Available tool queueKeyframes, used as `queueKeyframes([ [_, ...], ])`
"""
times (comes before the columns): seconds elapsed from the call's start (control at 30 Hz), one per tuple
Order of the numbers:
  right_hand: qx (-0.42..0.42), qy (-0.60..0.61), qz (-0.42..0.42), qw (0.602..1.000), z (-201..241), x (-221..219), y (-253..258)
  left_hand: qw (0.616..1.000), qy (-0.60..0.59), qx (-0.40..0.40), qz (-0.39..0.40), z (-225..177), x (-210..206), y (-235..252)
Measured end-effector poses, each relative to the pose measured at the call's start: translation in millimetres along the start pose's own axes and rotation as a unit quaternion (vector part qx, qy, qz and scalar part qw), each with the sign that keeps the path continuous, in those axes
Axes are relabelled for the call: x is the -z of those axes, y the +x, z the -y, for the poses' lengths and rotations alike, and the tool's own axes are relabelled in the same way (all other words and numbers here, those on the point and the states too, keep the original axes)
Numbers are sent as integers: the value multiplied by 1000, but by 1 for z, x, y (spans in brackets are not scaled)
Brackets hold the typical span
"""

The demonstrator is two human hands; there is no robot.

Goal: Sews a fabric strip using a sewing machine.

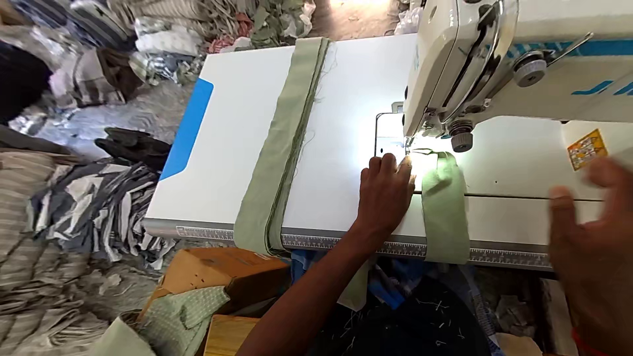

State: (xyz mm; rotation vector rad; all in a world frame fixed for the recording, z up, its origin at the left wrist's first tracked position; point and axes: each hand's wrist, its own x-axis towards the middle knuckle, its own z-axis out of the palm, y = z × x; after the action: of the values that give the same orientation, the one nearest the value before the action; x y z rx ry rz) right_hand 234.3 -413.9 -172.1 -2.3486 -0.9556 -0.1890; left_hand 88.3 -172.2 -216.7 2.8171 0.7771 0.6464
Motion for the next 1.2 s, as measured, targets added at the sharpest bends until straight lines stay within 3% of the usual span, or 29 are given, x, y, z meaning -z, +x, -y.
queueKeyframes([
  [0.07,9,18,77,997,26,-20,-5,1000,-4,-2,-1,0,1,0],
  [0.17,39,-5,102,994,39,-55,-20,1000,-25,-12,-10,3,2,-1],
  [0.27,39,64,122,990,55,-57,-34,987,-158,37,-15,0,18,-9],
  [0.33,-29,173,188,966,80,-32,-49,927,-327,169,75,-9,51,-23],
  [0.37,-37,247,226,942,91,-21,-58,862,-423,242,142,-13,68,-35],
  [0.4,-17,345,294,891,99,-12,-66,793,-498,292,193,-17,80,-51],
  [0.43,16,403,356,843,105,-9,-70,745,-548,317,210,-21,83,-66],
  [0.47,42,416,388,821,110,-10,-71,719,-581,326,198,-26,80,-80],
  [0.5,45,397,387,831,115,-13,-68,712,-593,334,176,-34,76,-93],
  [0.57,17,314,323,893,122,-25,-52,739,-575,322,138,-49,67,-116],
  [0.63,16,188,239,953,127,-47,-25,792,-517,307,107,-62,53,-127],
  [0.73,22,35,214,976,132,-77,13,888,-367,233,147,-66,48,-126],
  [0.8,28,-2,187,982,135,-82,29,921,-265,189,216,-66,58,-115],
  [0.9,52,-12,167,985,139,-80,34,913,-224,172,295,-65,73,-99],
  [0.97,78,-20,165,983,140,-87,33,903,-241,177,308,-64,76,-96],
  [1.07,73,-46,194,977,141,-96,37,882,-309,211,286,-63,78,-101],
  [1.2,46,-47,197,978,144,-95,42,877,-369,234,202,-61,72,-107],
])
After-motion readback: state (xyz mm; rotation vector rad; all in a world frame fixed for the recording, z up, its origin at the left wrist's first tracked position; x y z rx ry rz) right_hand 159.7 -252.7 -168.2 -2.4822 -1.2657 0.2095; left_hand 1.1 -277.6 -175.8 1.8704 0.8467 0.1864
